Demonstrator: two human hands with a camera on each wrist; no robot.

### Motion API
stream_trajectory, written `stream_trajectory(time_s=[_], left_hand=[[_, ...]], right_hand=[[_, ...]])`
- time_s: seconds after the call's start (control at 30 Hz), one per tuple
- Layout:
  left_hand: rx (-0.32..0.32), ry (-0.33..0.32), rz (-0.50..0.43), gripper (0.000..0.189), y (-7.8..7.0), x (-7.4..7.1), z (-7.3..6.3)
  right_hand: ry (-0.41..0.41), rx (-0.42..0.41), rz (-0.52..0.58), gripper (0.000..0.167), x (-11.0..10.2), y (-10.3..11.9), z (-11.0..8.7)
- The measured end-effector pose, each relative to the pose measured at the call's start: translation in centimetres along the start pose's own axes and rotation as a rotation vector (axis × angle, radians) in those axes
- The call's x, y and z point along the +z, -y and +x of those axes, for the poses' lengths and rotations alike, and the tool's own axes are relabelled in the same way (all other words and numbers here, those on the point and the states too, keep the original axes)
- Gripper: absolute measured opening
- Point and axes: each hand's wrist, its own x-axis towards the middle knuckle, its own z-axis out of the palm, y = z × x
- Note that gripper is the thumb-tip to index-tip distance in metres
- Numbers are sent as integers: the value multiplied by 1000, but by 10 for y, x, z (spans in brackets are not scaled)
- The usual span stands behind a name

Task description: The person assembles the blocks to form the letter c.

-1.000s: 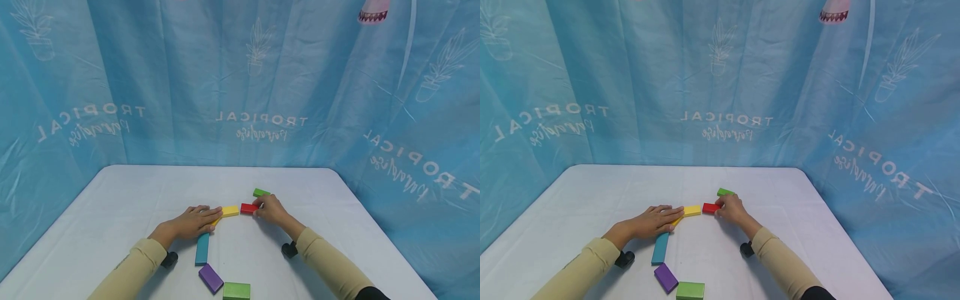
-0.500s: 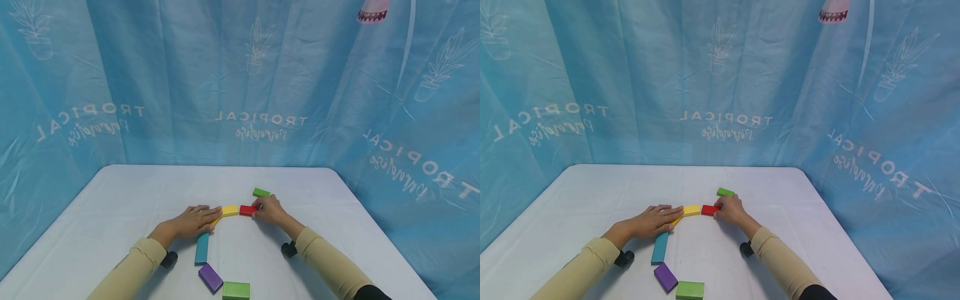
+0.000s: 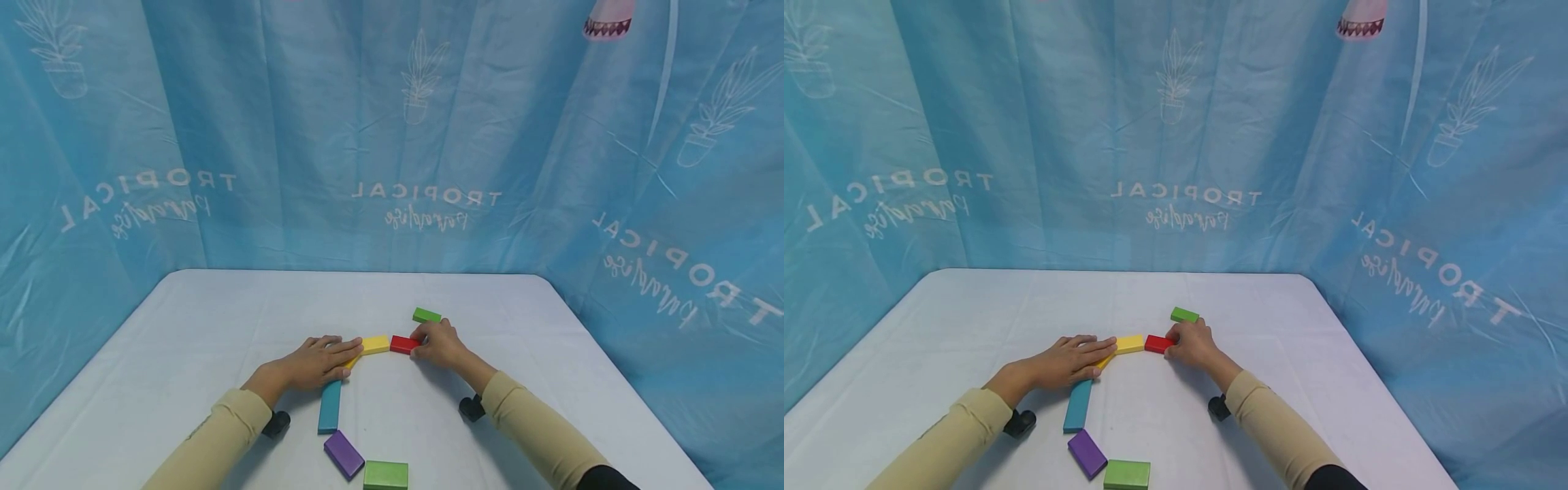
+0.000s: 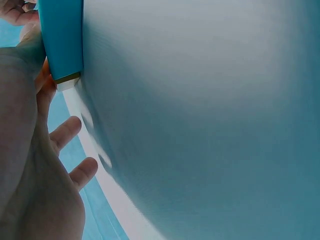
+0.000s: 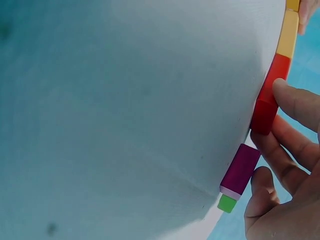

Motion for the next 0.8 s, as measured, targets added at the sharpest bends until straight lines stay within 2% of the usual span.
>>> stream_trajectory(time_s=[0.47,0.8], left_hand=[[16,-2,-7,56,-2,-3,-2],[-15,0,1,56,-1,-1,2]], right_hand=[[2,-5,-9,29,0,1,-1],[13,12,26,32,-2,0,-1]])
